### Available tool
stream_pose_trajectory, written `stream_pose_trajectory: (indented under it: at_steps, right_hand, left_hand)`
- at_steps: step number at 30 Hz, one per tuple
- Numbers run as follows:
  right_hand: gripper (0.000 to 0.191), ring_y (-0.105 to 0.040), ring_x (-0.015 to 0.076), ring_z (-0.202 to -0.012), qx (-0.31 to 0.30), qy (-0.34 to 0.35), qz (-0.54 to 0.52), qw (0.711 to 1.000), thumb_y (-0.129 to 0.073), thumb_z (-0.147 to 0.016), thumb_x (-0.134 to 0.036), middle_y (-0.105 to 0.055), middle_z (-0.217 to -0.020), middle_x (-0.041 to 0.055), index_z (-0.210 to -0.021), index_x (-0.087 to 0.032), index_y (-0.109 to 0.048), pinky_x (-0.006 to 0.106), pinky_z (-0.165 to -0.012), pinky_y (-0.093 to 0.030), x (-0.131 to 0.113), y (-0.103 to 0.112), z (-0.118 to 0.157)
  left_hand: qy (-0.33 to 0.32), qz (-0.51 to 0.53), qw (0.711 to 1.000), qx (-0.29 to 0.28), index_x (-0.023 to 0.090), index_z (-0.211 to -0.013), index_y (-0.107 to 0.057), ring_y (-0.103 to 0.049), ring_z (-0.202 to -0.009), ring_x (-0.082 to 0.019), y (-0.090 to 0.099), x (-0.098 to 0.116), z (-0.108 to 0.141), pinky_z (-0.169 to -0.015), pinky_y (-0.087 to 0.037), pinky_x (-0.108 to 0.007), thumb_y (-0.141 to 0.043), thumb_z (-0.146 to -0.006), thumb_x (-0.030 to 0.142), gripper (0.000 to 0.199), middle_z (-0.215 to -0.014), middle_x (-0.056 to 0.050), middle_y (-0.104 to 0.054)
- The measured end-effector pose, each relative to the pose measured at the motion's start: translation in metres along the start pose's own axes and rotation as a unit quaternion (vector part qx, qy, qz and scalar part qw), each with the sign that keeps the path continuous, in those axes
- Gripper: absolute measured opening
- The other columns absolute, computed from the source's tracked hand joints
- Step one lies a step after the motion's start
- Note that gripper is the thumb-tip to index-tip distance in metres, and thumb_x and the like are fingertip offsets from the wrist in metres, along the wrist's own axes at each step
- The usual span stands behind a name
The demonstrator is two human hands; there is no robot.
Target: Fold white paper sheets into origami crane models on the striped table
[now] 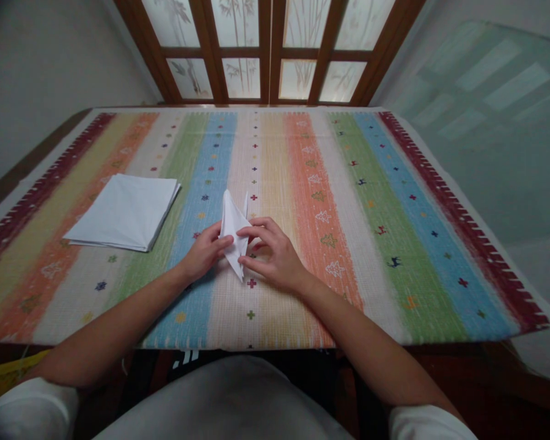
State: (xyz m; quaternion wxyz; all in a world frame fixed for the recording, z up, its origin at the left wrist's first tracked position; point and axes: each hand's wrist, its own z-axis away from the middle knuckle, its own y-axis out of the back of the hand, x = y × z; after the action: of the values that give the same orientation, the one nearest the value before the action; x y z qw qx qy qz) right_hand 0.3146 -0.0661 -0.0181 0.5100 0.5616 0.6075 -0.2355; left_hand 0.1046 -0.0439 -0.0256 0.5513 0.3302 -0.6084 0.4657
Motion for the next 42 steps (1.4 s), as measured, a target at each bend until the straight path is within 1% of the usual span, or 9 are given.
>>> stream_pose_trajectory:
  at_steps: [3,10,18,25,29,32,35,39,42]
  right_hand:
    - [0.043,-0.068,0.0212,-0.101,0.006,-0.008,-0.001,1.000,-0.081,-0.089,-0.035,-0.057,-0.133,0.0081,-0.130,-0.033,-0.069,0.039,-0.083,-0.068,-0.002,0.000,0.000]
    - [0.061,-0.066,0.0192,-0.100,0.046,-0.035,-0.062,0.996,-0.077,-0.088,-0.022,-0.057,-0.139,0.0065,-0.142,-0.037,-0.055,0.031,-0.075,-0.065,0.000,-0.003,0.000]
    - [0.059,-0.066,0.0204,-0.100,0.053,-0.085,-0.094,0.991,-0.077,-0.087,-0.029,-0.057,-0.140,0.0083,-0.141,-0.034,-0.055,0.033,-0.076,-0.066,0.001,-0.004,0.000]
    - [0.066,-0.068,0.0177,-0.096,0.037,-0.119,-0.149,0.981,-0.081,-0.085,-0.034,-0.057,-0.138,0.0070,-0.144,-0.035,-0.051,0.025,-0.067,-0.062,0.006,-0.005,-0.001]
    - [0.059,-0.070,0.0180,-0.092,0.035,-0.141,-0.182,0.973,-0.081,-0.086,-0.040,-0.063,-0.128,0.0058,-0.138,-0.033,-0.056,0.027,-0.067,-0.062,0.009,-0.006,-0.003]
    - [0.047,-0.070,0.0171,-0.086,0.031,-0.159,-0.206,0.965,-0.080,-0.088,-0.040,-0.068,-0.115,0.0039,-0.129,-0.029,-0.060,0.031,-0.072,-0.063,0.010,-0.006,-0.004]
    - [0.041,-0.069,0.0161,-0.081,0.043,-0.178,-0.214,0.960,-0.079,-0.088,-0.041,-0.070,-0.107,0.0027,-0.123,-0.027,-0.062,0.030,-0.070,-0.062,0.011,-0.005,-0.005]
    - [0.039,-0.067,0.0157,-0.075,0.056,-0.200,-0.217,0.954,-0.081,-0.086,-0.046,-0.070,-0.097,0.0004,-0.116,-0.028,-0.065,0.030,-0.067,-0.062,0.012,-0.002,-0.006]
    - [0.035,-0.069,0.0175,-0.079,0.044,-0.195,-0.215,0.956,-0.081,-0.087,-0.052,-0.071,-0.095,0.0016,-0.106,-0.026,-0.068,0.033,-0.072,-0.064,0.013,0.001,-0.006]
  left_hand:
    - [-0.018,-0.045,0.999,0.022,0.017,-0.117,-0.077,-0.070,-0.097,-0.025,0.002,-0.003,-0.001,-0.080,-0.056,-0.031,-0.080,-0.085,0.052,0.048,-0.111,-0.010,-0.078]
    - [-0.011,-0.011,0.999,0.037,0.017,-0.115,-0.077,-0.071,-0.096,-0.025,0.004,-0.006,-0.003,-0.080,-0.058,-0.033,-0.071,-0.092,0.052,0.043,-0.107,-0.009,-0.077]
    - [-0.016,-0.023,0.998,0.053,0.016,-0.108,-0.076,-0.071,-0.090,-0.022,0.001,0.002,-0.001,-0.082,-0.060,-0.034,-0.079,-0.088,0.051,0.041,-0.103,-0.009,-0.076]
    - [-0.038,-0.053,0.996,0.063,0.016,-0.102,-0.076,-0.068,-0.083,-0.018,0.001,0.005,-0.002,-0.070,-0.059,-0.027,-0.083,-0.085,0.048,0.036,-0.099,-0.007,-0.075]
    - [-0.041,-0.045,0.996,0.065,0.017,-0.107,-0.074,-0.070,-0.084,-0.018,0.001,0.003,-0.004,-0.066,-0.060,-0.026,-0.086,-0.082,0.042,0.037,-0.100,-0.007,-0.075]
    - [-0.046,-0.043,0.996,0.062,0.017,-0.110,-0.072,-0.071,-0.089,-0.020,0.001,0.002,-0.005,-0.063,-0.060,-0.024,-0.084,-0.082,0.038,0.038,-0.110,-0.009,-0.075]
    - [-0.046,-0.030,0.996,0.066,0.019,-0.117,-0.066,-0.072,-0.087,-0.018,0.000,0.002,-0.005,-0.059,-0.060,-0.023,-0.085,-0.081,0.035,0.044,-0.116,-0.008,-0.071]
    - [-0.035,-0.014,0.996,0.082,0.022,-0.117,-0.055,-0.071,-0.080,-0.015,0.000,0.002,-0.004,-0.061,-0.062,-0.023,-0.085,-0.080,0.031,0.048,-0.104,-0.002,-0.071]
    - [-0.040,-0.022,0.996,0.082,0.023,-0.117,-0.055,-0.073,-0.092,-0.018,0.000,0.003,-0.005,-0.068,-0.064,-0.026,-0.084,-0.082,0.032,0.046,-0.105,-0.004,-0.072]
